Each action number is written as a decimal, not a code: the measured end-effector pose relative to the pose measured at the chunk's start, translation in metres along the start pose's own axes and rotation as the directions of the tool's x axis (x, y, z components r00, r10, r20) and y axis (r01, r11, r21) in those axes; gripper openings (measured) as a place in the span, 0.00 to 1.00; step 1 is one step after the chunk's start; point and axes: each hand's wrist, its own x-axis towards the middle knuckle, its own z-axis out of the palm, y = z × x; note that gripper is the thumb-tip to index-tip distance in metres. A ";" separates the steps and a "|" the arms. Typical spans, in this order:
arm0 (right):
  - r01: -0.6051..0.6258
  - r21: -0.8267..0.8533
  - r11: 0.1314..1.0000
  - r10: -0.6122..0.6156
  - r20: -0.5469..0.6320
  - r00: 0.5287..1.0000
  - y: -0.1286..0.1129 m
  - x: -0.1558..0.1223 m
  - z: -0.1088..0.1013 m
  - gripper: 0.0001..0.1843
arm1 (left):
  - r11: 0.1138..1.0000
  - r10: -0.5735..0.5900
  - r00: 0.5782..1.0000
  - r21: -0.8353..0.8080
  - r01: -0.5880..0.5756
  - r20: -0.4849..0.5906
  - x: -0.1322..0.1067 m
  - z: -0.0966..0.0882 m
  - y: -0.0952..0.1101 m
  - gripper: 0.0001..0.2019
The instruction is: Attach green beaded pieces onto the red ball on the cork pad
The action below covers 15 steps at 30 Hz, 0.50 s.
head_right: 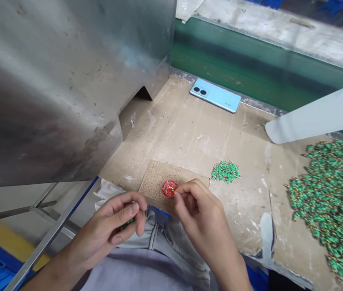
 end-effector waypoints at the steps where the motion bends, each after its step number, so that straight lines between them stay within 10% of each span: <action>1: 0.001 -0.006 1.000 -0.001 0.003 1.000 0.000 0.000 0.000 0.06 | 1.000 0.011 1.000 0.010 -0.010 -0.006 0.000 0.000 0.000 0.09; 10: -0.015 -0.025 1.000 0.015 0.017 1.000 -0.001 -0.005 -0.008 0.07 | 0.958 0.111 0.990 0.273 -0.085 -0.084 -0.001 -0.004 -0.006 0.10; 15: 0.008 -0.095 0.995 -0.006 0.025 1.000 0.004 -0.024 -0.017 0.06 | 0.742 0.241 0.965 0.661 -0.112 -0.107 -0.006 -0.004 -0.010 0.13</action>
